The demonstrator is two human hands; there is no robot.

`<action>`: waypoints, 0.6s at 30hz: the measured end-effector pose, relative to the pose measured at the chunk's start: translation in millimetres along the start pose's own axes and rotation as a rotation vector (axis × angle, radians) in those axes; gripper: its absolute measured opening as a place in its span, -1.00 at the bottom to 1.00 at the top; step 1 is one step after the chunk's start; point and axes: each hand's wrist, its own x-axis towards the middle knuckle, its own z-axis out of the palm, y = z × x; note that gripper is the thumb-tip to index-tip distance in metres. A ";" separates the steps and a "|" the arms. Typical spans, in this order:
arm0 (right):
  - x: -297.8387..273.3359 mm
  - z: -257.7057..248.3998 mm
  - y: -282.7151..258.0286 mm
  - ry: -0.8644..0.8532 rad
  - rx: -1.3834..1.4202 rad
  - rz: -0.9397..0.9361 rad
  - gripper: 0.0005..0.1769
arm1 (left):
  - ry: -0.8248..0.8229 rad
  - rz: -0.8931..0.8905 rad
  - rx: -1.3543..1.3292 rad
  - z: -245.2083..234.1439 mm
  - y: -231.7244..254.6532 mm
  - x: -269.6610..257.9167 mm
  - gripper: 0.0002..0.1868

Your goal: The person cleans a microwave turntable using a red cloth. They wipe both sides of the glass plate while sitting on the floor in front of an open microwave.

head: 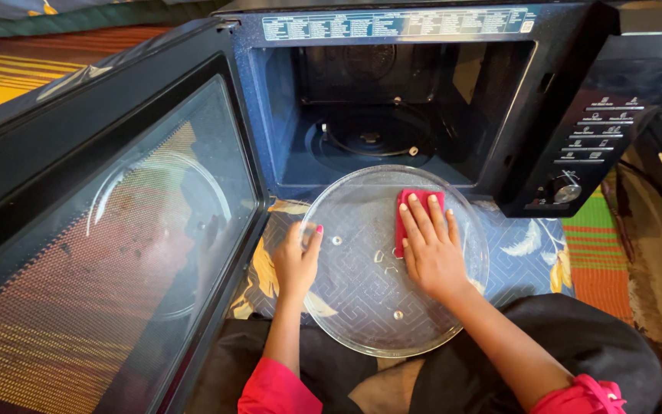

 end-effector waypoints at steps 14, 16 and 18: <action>-36.8 8.2 -64.2 -0.391 0.146 -0.498 -0.09 | 0.019 -0.098 -0.269 9.2 -20.0 -6.1 -0.65; -39.3 10.2 -68.8 -0.381 0.164 -0.541 -0.08 | 0.017 -0.121 -0.324 9.3 -24.4 -7.8 -0.67; -38.9 12.4 -71.9 -0.363 0.164 -0.551 -0.08 | 0.034 -0.139 -0.395 11.5 -27.4 -9.7 -0.68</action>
